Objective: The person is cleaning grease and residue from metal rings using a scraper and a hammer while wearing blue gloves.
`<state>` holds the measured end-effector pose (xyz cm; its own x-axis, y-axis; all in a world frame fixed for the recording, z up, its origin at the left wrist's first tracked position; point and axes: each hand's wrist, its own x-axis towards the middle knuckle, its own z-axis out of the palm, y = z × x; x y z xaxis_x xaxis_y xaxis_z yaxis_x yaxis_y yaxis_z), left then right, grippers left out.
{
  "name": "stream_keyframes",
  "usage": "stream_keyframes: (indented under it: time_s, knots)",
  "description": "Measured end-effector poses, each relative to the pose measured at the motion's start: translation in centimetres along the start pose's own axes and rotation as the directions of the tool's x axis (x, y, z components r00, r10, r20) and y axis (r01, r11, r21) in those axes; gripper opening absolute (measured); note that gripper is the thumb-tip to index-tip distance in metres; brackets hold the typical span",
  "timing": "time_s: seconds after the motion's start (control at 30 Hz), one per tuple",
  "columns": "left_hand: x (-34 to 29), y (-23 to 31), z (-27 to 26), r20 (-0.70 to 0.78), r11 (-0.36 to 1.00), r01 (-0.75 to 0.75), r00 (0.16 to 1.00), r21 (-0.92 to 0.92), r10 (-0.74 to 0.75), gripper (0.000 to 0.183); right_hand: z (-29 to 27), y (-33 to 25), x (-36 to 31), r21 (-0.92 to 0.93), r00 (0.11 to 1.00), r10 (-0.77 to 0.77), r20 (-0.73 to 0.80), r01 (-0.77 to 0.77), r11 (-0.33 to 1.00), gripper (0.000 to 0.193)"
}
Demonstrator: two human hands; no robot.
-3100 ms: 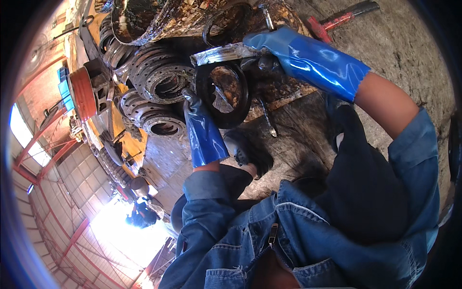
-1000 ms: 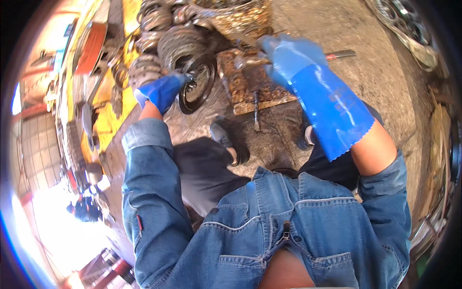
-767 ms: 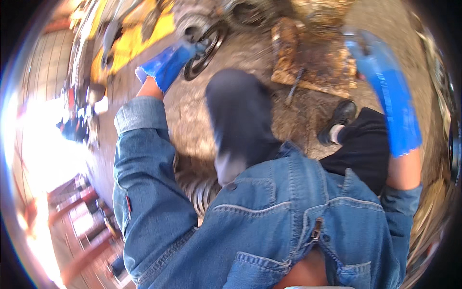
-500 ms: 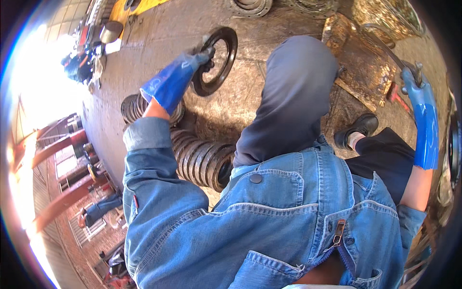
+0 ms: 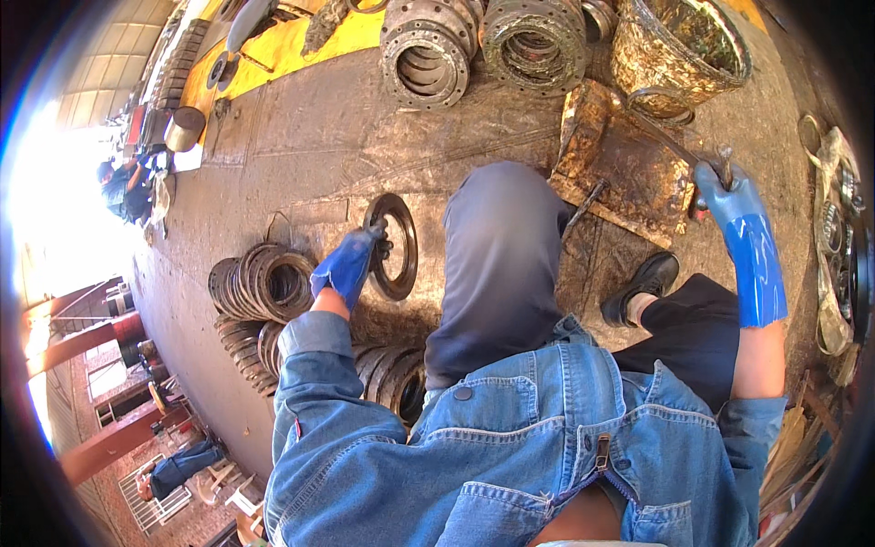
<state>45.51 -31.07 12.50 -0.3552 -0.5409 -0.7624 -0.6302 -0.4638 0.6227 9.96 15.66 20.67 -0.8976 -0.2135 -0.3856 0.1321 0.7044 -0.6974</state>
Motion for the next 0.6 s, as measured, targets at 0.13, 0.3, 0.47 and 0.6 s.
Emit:
stream_keyframes:
  time_s: [0.13,0.3,0.47,0.6]
  knots:
    - [6.1,4.8,4.7,0.012,0.979,-0.049,0.999,-0.196,0.052,0.036,0.0,2.4,1.1,-0.013,0.992,-0.099,-0.081,0.098,0.995,0.032]
    - [15.1,9.8,9.2,-0.066,0.897,-0.084,0.996,-0.433,0.062,0.036,0.7,0.7,0.5,0.158,0.999,0.008,0.045,-0.015,0.987,0.025]
    - [21.5,16.6,14.9,-0.145,0.856,-0.019,0.987,-0.517,-0.066,0.035,0.2,1.6,0.4,0.031,0.997,-0.078,0.007,0.078,0.996,0.025]
    - [26.2,19.4,16.1,-0.032,0.81,-0.036,0.999,-0.585,0.022,0.039,-0.2,1.1,0.6,-0.073,0.999,-0.043,0.024,0.045,0.996,0.027]
